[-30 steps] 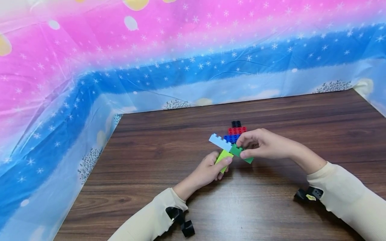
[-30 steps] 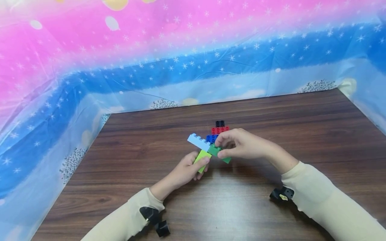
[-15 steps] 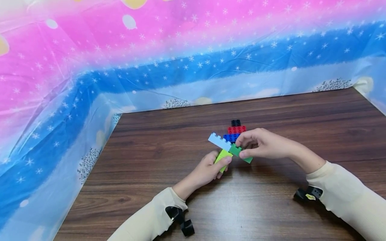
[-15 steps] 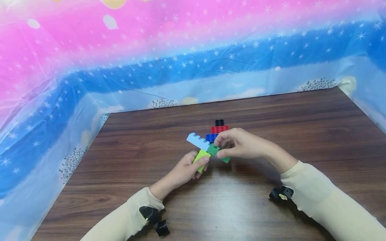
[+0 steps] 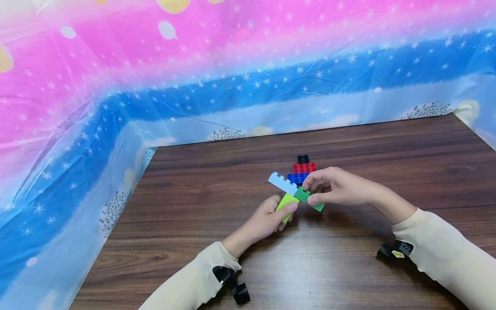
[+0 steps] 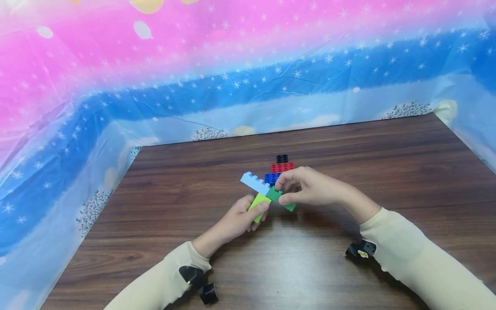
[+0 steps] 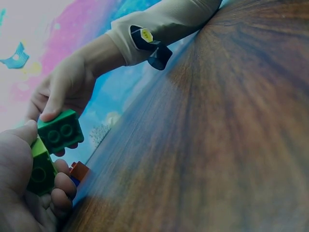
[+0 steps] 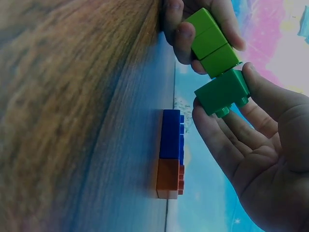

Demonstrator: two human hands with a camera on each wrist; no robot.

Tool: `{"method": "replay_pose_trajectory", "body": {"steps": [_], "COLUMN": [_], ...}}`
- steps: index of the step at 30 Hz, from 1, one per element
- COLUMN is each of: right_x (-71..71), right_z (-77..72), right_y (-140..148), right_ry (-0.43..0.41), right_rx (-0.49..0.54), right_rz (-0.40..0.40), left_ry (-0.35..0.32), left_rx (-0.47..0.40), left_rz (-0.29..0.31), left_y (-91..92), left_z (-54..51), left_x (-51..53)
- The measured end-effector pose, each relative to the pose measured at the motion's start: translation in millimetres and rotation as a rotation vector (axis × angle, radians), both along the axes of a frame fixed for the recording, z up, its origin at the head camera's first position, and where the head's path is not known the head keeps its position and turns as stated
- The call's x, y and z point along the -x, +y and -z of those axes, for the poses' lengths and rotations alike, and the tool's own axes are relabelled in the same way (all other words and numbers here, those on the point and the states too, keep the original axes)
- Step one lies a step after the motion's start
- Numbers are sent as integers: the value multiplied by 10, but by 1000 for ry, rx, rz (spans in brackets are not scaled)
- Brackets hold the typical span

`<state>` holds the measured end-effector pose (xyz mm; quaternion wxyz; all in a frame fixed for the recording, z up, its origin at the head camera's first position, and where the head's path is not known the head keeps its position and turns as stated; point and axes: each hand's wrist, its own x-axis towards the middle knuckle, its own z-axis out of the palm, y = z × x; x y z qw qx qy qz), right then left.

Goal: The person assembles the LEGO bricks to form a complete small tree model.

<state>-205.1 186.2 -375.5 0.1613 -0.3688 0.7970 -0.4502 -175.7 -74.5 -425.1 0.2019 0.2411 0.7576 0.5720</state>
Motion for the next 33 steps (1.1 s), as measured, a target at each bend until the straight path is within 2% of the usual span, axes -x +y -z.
{"method": "replay_pose_trajectory", "body": {"steps": [19, 33], "right_x": [-35, -5], "right_z": [33, 52], "right_y": [21, -11], "right_ry": [24, 17], "right_rx": [27, 55], "right_rz": [22, -19], "left_ry": [3, -1], "left_rx": [5, 23], "left_rz": [-3, -19], "left_y": [19, -19], "left_z": [-1, 8], "left_x": [-6, -17]}}
